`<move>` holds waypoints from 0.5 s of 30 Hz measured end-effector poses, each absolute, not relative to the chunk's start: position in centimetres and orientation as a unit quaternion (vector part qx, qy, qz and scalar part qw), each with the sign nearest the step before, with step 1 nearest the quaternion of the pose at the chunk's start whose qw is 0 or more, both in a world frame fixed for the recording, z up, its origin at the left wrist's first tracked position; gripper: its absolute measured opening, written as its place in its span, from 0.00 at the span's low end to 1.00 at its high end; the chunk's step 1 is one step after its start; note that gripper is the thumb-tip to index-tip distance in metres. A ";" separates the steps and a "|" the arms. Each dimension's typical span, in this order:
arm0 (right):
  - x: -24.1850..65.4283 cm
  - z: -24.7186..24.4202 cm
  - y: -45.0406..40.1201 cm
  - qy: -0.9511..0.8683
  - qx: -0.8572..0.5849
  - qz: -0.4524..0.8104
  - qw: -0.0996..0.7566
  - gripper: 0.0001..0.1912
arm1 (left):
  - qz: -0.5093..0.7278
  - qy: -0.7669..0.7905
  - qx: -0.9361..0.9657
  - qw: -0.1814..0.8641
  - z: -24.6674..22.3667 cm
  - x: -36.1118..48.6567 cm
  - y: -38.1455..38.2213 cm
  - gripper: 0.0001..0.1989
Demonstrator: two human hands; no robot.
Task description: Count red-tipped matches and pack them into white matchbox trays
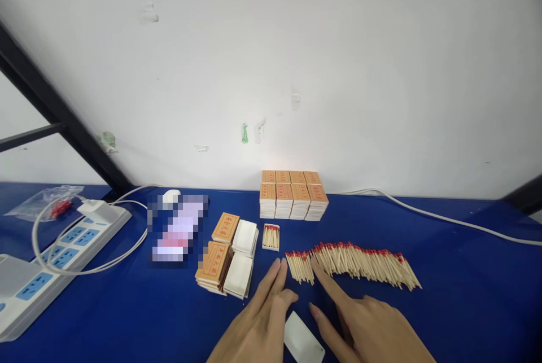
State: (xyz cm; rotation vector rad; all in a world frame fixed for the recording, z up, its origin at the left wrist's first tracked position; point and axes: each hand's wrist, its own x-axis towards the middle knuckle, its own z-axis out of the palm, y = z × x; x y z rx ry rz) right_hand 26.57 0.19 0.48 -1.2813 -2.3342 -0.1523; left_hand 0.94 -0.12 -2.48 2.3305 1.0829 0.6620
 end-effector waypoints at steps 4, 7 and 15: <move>26.2 1.0 0.2 -0.848 -0.469 -0.050 0.242 0.30 | 0.243 0.397 0.851 0.243 -2.7 0.8 -0.1 0.34; 25.8 1.4 0.2 -0.844 -0.475 -0.046 0.246 0.35 | 0.242 0.399 0.849 0.246 -3.1 0.9 -0.2 0.36; 26.0 0.7 0.5 -0.836 -0.482 -0.116 0.237 0.32 | 0.239 0.425 0.840 0.238 -4.3 1.2 -0.3 0.19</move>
